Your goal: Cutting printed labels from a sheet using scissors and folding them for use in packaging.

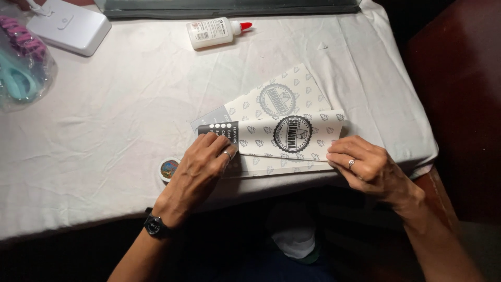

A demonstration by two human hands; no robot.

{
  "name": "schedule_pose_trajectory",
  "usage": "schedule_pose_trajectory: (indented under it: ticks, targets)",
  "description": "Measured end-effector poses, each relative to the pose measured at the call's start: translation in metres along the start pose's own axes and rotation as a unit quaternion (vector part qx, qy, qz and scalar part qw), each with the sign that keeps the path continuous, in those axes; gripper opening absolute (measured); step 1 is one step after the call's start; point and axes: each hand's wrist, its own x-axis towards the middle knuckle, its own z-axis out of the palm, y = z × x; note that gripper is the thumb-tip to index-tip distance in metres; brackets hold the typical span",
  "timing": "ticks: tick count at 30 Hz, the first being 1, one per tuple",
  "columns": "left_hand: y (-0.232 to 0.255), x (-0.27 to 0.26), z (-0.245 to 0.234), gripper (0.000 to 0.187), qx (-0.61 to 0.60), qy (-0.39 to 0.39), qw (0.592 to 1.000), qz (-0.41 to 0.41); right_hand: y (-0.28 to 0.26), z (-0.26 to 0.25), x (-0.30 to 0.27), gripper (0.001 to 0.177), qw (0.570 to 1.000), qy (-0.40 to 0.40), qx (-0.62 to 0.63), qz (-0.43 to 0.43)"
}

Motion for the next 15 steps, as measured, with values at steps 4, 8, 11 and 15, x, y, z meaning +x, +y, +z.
schedule_pose_trajectory:
  ticks: [4,8,11,15]
  targets:
    - [-0.005,0.001,0.000,0.012,-0.043,0.033,0.998,0.011,0.003,0.005,-0.003,0.006,1.000,0.013,0.002,0.013]
    - [-0.007,0.000,0.004,0.014,-0.069,0.036,0.997,0.004,0.004,0.008,-0.006,0.008,1.000,0.012,-0.014,0.018]
    - [-0.005,0.003,0.005,0.012,-0.042,0.036,0.998,0.010,0.007,0.012,-0.008,0.009,0.998,0.015,-0.055,-0.001]
    - [0.001,0.003,0.009,0.012,-0.010,0.033,0.999,0.007,0.003,0.013,-0.007,0.010,0.998,-0.001,-0.062,-0.022]
